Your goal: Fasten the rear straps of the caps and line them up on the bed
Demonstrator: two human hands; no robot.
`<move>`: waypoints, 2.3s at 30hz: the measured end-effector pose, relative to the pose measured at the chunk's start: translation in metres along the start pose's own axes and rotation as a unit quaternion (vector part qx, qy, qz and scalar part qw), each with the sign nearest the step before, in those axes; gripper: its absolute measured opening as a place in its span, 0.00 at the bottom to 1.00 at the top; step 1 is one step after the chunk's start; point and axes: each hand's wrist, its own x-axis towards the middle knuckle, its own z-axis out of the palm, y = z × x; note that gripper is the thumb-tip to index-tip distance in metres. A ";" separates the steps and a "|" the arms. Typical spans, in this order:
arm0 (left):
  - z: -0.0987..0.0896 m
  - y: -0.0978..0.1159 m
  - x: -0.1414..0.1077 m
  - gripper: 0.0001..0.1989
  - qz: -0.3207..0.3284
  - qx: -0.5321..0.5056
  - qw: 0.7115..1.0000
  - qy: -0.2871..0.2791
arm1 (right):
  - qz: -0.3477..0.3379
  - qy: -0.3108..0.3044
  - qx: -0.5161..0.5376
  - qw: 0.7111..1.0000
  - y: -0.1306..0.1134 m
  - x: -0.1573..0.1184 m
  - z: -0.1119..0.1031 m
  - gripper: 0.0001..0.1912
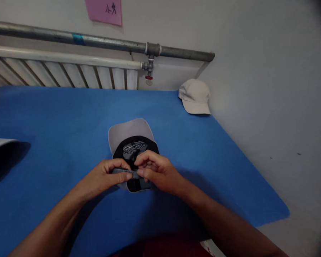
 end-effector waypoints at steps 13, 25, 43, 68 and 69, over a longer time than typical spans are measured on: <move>-0.001 -0.001 0.001 0.10 -0.014 -0.037 0.999 0.004 | -0.142 -0.020 -0.270 0.952 0.006 -0.001 0.007 0.10; 0.001 -0.009 0.003 0.10 0.063 -0.048 0.996 0.040 | -0.171 0.025 -0.245 0.954 0.013 0.000 0.006 0.07; 0.000 0.001 -0.003 0.06 0.088 0.026 0.995 0.038 | -0.191 0.005 -0.310 0.931 0.016 0.001 0.008 0.06; 0.000 0.008 -0.006 0.09 0.052 0.045 0.998 0.007 | -0.228 0.010 -0.344 0.911 0.017 0.003 0.015 0.02; -0.001 0.008 -0.007 0.09 0.045 0.043 0.998 0.003 | -0.229 0.009 -0.343 0.911 0.017 0.003 0.014 0.03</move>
